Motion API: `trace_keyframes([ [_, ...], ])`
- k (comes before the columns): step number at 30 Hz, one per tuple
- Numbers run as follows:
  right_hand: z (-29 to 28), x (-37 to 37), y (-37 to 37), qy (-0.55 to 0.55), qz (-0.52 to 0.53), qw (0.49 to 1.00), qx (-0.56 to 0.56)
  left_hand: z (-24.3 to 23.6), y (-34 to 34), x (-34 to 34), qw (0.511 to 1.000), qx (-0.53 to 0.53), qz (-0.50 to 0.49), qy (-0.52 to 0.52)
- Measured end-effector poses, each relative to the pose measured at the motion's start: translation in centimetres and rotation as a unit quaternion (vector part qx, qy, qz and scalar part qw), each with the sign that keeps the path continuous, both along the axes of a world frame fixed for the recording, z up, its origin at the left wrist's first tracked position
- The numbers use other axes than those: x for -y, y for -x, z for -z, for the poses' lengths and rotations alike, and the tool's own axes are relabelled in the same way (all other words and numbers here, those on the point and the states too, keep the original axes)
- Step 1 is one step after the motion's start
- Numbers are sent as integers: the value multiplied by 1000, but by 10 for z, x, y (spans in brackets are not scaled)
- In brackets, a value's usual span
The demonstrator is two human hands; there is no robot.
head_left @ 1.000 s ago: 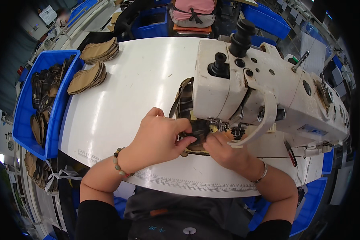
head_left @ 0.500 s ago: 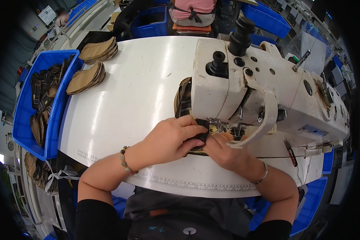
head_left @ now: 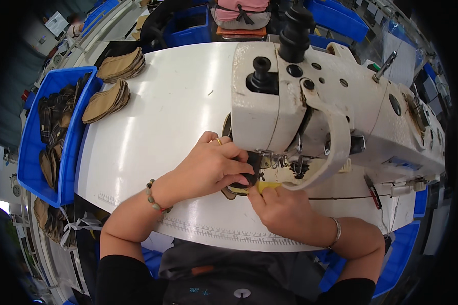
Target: Sewing a lining piece onto a leather shoe upper component using an industrial sewing machine.
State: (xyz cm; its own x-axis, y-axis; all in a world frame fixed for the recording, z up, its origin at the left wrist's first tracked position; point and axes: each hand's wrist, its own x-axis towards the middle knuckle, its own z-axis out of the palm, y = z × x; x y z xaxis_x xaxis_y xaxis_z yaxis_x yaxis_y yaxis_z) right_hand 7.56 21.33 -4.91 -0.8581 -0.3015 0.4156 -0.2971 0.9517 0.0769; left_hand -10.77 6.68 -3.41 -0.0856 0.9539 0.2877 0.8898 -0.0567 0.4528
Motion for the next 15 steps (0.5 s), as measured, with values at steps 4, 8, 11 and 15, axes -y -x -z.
trace_keyframes([
  [4, -4, 0, 0, -28, -3, 999, -17, 0, 3, 2, 997, 78, -19, 3],
  [8, 0, -8, 1, -50, 7, 997, -52, -8, 3, -3, 921, 378, -73, 57],
  [11, 12, -10, 5, -65, 4, 997, -41, -6, 3, -4, 947, 316, -51, 42],
  [15, 14, -5, 7, -49, -13, 998, 43, -2, 2, 2, 984, 168, -35, 39],
])
